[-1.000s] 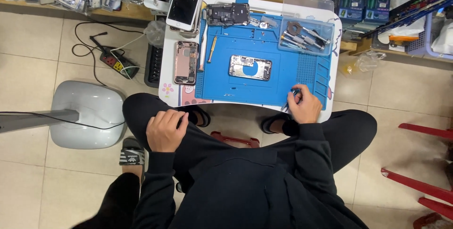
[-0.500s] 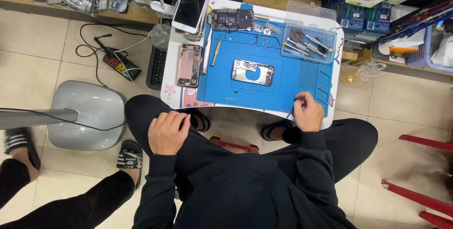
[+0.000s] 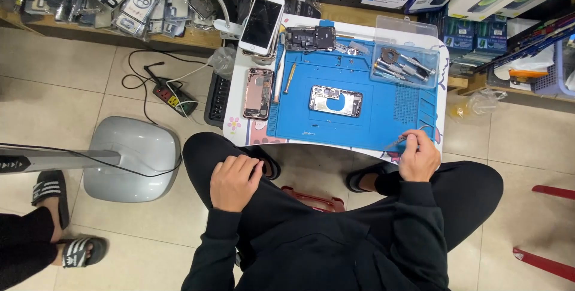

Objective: The person disassembles a smartphone on a blue work mat, using tweezers and a screwdriver to remove small components and screws. They place the removed parts on the mat and continue to work on the phone's internal frame.

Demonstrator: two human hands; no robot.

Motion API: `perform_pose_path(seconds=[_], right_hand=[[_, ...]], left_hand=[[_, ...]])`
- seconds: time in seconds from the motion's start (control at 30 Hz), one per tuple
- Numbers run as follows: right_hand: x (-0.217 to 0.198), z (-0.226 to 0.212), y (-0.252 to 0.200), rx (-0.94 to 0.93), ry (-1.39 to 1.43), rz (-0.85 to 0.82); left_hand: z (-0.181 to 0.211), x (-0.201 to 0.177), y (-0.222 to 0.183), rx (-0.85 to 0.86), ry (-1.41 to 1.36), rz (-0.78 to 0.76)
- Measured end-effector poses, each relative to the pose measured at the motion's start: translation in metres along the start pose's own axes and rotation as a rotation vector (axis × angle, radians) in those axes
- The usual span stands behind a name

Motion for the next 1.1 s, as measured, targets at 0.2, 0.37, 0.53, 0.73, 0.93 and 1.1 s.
perform_pose_path(seconds=[0.2,0.37,0.53,0.73,0.93,1.1], right_hand=[[-0.014,0.000,-0.009,-0.057,0.036,0.151],[-0.038,-0.012,-0.008,-0.078,0.107,0.262],[-0.061,-0.036,-0.005,0.011,0.087,0.295],[-0.084,-0.014,-0.027,0.170,0.282,0.330],[-0.107,0.036,-0.068,0.163,0.679,0.538],[-0.107,0.039,-0.059,0.162,0.611,0.492]], left_hand=[[-0.007,-0.003,-0.007,0.029,-0.008,-0.008],[-0.022,-0.010,-0.014,-0.004,-0.032,0.003],[-0.024,-0.025,-0.009,-0.006,-0.062,0.033],[-0.033,-0.012,-0.008,0.002,-0.074,0.029],[-0.029,-0.003,0.000,0.055,-0.077,0.005],[-0.025,-0.003,-0.003,0.043,-0.057,0.001]])
Point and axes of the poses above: each hand's wrist, its own y-axis towards the middle knuckle, its own x-axis out of the palm, z = x × y, the point moved 5 cm from there along y, towards the middle knuckle, and after that the axes turned 6 degrees about -x, right-handed, at the moved point
